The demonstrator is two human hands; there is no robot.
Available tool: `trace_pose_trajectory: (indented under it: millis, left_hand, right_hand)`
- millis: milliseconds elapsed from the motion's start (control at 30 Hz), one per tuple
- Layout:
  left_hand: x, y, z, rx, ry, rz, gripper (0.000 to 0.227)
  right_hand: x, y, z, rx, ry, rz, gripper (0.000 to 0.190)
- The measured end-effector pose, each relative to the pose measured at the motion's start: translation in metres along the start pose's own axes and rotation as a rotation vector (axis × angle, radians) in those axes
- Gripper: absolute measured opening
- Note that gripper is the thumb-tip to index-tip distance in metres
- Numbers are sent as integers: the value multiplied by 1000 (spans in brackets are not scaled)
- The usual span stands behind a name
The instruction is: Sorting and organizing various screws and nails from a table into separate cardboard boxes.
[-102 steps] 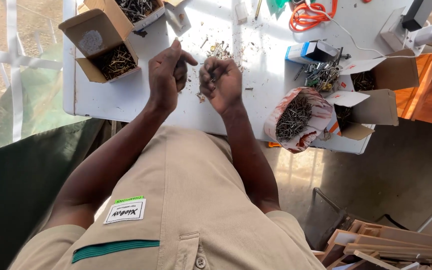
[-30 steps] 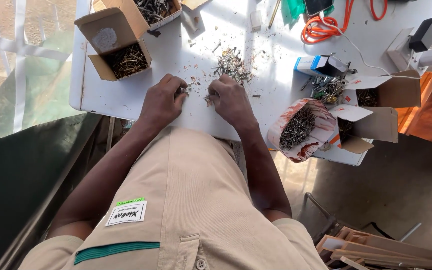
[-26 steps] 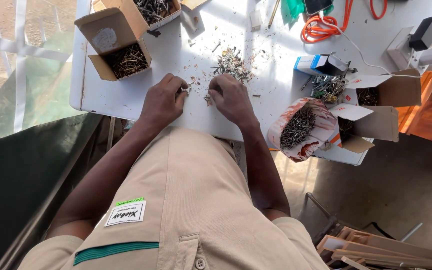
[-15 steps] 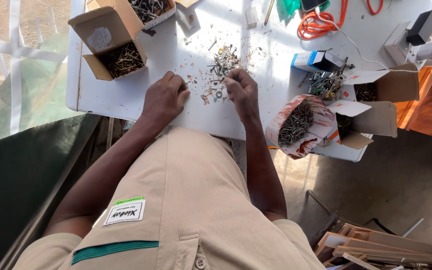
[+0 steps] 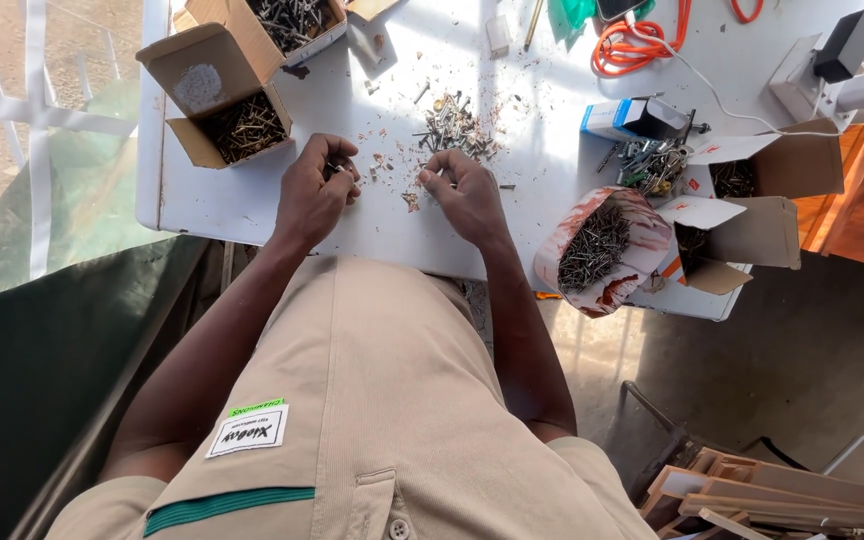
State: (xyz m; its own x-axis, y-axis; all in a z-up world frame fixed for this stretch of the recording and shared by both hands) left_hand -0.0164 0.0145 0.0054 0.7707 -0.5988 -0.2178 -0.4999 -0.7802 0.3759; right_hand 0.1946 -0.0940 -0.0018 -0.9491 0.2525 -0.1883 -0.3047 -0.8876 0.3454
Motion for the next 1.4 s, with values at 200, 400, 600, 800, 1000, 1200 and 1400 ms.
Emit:
trace_pose_trajectory:
  millis: [200, 400, 600, 800, 1000, 1200, 1400]
  left_hand:
    - [19, -20, 22, -240, 483, 185, 28]
    - [20, -17, -4, -330, 790, 295, 40]
    - [24, -10, -8, -374, 798, 332, 42]
    - [34, -10, 8, -408, 893, 359, 43]
    - [6, -12, 32, -293, 845, 179, 37]
    - [-7, 0, 38, -347, 892, 91, 38]
    - [-5, 4, 34, -351, 967, 80, 39]
  right_hand:
    - [-9, 17, 11, 133, -671, -105, 16]
    - [-4, 25, 10, 201, -767, -135, 13]
    - [15, 23, 13, 141, -696, -76, 19]
    - [30, 20, 56, 6, -459, -92, 16]
    - [29, 3, 35, -141, 93, -177, 10]
    - [57, -17, 18, -215, 491, -3, 17]
    - [51, -16, 18, -194, 306, -26, 12]
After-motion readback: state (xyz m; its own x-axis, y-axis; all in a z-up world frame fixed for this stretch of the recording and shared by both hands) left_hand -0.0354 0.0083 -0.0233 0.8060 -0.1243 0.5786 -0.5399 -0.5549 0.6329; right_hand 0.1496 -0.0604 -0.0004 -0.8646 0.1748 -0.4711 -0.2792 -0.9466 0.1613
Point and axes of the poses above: each hand's wrist, its own y-axis away from the middle knuckle, its own x-axis out of the palm, z = x × y, the point moved 2 cm from there along -y, towards the middle knuckle, and after that the axes turned 8 degrees about -y, right-handed, at the moved point
